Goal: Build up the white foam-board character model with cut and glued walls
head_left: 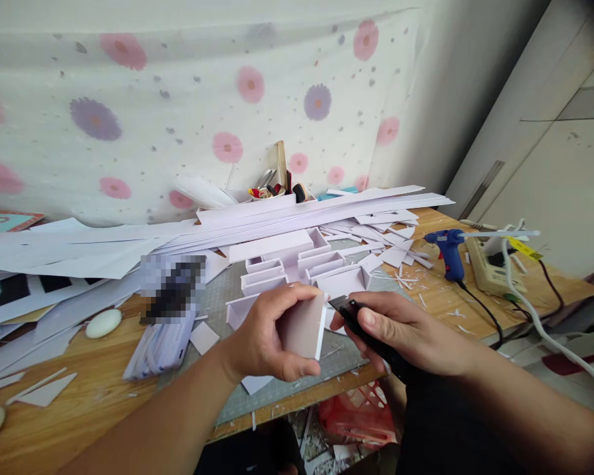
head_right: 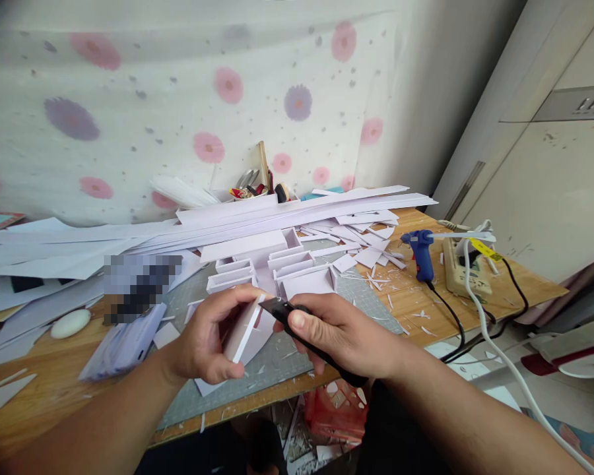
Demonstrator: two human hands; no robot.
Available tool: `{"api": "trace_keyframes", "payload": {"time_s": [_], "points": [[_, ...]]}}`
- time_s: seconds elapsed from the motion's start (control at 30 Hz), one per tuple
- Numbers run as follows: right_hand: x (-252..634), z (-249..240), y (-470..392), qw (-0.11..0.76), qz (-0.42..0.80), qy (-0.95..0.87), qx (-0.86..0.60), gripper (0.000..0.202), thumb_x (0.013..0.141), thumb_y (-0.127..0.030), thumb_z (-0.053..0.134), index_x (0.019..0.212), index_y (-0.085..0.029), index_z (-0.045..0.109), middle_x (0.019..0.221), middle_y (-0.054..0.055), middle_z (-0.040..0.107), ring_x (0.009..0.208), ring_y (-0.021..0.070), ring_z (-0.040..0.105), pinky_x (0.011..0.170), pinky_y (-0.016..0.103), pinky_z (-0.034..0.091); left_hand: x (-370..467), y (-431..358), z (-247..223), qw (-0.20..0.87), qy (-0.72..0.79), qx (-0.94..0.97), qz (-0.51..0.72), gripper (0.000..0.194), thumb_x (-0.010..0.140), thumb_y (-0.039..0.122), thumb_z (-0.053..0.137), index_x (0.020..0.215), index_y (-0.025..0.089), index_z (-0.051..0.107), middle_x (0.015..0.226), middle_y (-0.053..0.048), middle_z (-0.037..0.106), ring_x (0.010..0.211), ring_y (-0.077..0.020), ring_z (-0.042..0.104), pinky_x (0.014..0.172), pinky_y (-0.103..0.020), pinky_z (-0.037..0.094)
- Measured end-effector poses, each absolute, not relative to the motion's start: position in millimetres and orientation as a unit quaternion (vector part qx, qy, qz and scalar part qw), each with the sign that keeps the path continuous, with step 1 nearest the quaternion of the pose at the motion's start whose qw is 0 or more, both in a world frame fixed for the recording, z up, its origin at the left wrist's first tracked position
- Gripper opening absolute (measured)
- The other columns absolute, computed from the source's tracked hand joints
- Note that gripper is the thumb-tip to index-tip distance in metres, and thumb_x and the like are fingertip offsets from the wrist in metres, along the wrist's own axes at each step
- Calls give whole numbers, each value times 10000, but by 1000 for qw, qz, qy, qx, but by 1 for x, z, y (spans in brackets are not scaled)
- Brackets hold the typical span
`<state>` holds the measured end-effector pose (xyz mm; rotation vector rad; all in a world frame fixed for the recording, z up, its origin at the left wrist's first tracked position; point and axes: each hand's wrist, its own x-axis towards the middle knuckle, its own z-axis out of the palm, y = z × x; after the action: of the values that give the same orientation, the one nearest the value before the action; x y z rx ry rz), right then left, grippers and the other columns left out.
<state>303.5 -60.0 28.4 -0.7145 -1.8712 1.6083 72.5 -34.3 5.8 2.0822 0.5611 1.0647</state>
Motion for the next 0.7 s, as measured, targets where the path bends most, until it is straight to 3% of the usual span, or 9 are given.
{"api": "trace_keyframes", "payload": {"time_s": [0.17, 0.37, 0.7], "points": [[297, 24, -61, 270, 599, -691, -303, 446, 980, -574, 388, 843, -158, 473, 647, -21, 499, 434, 89, 502, 381, 156, 368, 74, -32, 11, 360, 173, 824, 402, 625, 597, 531, 774, 1095, 200, 595, 911, -74, 658, 775, -216, 599, 705, -329, 461], [289, 31, -66, 218, 577, -727, -302, 449, 995, -555, 359, 811, -160, 466, 590, -29, 489, 417, 85, 475, 370, 146, 346, 71, -30, 11, 337, 196, 830, 400, 675, 579, 555, 774, 1113, 182, 599, 951, -84, 652, 800, -224, 601, 735, -336, 471], [287, 34, -68, 231, 532, -750, -318, 486, 990, -576, 352, 786, -153, 477, 572, -33, 462, 434, 82, 440, 393, 163, 341, 70, -29, 11, 326, 188, 833, 405, 667, 575, 553, 780, 1107, 193, 601, 941, -76, 648, 792, -218, 599, 724, -329, 470]]}}
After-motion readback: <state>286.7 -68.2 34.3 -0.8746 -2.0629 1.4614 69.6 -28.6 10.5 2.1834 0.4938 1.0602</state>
